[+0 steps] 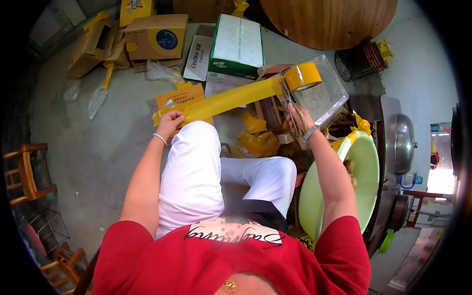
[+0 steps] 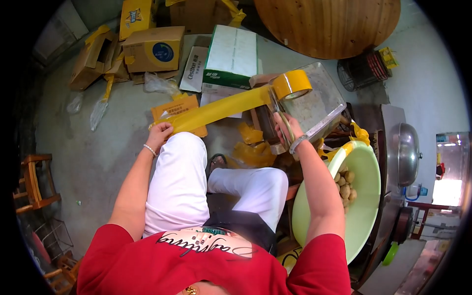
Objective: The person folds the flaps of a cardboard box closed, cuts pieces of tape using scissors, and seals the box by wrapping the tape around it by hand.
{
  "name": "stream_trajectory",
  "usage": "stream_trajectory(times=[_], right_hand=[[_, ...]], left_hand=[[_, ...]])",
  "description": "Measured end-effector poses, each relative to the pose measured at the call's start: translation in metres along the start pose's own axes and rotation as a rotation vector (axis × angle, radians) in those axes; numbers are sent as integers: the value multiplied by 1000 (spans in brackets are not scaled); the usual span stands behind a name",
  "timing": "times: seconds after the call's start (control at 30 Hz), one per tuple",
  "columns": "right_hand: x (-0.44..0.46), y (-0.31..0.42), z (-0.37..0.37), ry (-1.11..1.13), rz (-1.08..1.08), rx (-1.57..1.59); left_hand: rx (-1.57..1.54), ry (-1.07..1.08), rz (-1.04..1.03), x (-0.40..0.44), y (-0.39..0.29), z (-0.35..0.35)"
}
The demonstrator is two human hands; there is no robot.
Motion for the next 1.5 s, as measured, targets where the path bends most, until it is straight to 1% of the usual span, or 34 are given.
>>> stream_trajectory(times=[0.2, 0.33, 0.43, 0.53, 0.57, 0.63, 0.67, 0.7, 0.77, 0.8, 0.83, 0.87, 0.97, 1.0, 1.07, 1.1, 1.13, 1.2, 1.27, 1.33, 1.4, 1.47, 1.5], right_hand=[[6, 17, -11, -21, 20, -14], [6, 14, -13, -21, 45, -62], [-11, 12, -13, 115, -2, -233], [-26, 5, 0, 40, 305, -363], [-29, -4, 8, -67, 514, -154], [-49, 5, 33, -426, 488, -151], [-40, -3, 51, -560, 536, 42], [-50, 10, 61, -700, 450, 14], [-19, -11, 101, -803, 451, -47], [-2, -27, 119, -827, 389, -126], [0, -29, 122, -830, 209, -204], [3, -31, 124, -827, 31, -286], [15, -38, 125, -743, 72, -785], [19, -35, 122, -667, 64, -910], [12, -7, 114, -506, 43, -1153], [-10, 24, 93, -500, -51, -1278], [-32, 51, 72, -500, -11, -1355], [-51, 72, 42, -518, 333, -1293], [-67, 95, -3, -380, 509, -1168], [-64, 103, -46, -148, 605, -791], [-46, 104, -89, -56, 860, -740], [-34, 108, -133, 7, 1022, -551], [-29, 108, -150, 53, 1013, -417]], left_hand=[[55, -8, -6, -1, -2, 2], [6, -88, 18, -5, -4, 10], [-1, -153, 25, -11, -6, 21], [-25, -192, 17, -17, -16, 30], [-55, -198, 13, -19, -20, 32], [-94, -181, -1, -22, -25, 36], [-97, -158, -9, -23, -28, 40], [-96, -138, -16, -25, -32, 45], [-114, -135, -43, -32, -45, 46], [-125, -134, -57, -35, -52, 44], [-133, -128, -66, -37, -59, 43], [-143, -121, -75, -39, -66, 42], [-147, -95, -97, -47, -84, 41], [-141, -82, -103, -48, -90, 41], [-110, -69, -124, -50, -98, 41], [-93, -61, -132, -50, -102, 41], [-57, -50, -145, -51, -109, 39], [12, -29, -163, -54, -123, 32], [63, 33, -169, -55, -138, 19], [102, 118, -200, -55, -157, -3], [126, 209, -255, -60, -178, -29], [88, 283, -266, -71, -198, -57], [68, 319, -270, -75, -204, -67]])
Point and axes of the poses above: each hand's wrist, its own x-axis towards the middle knuckle, its own z-axis out of the back of the hand, y = z × x, the point moved 3 cm from there along x, towards the middle knuckle, and after that the axes turned 5 degrees about -x, right-handed, at the moved point
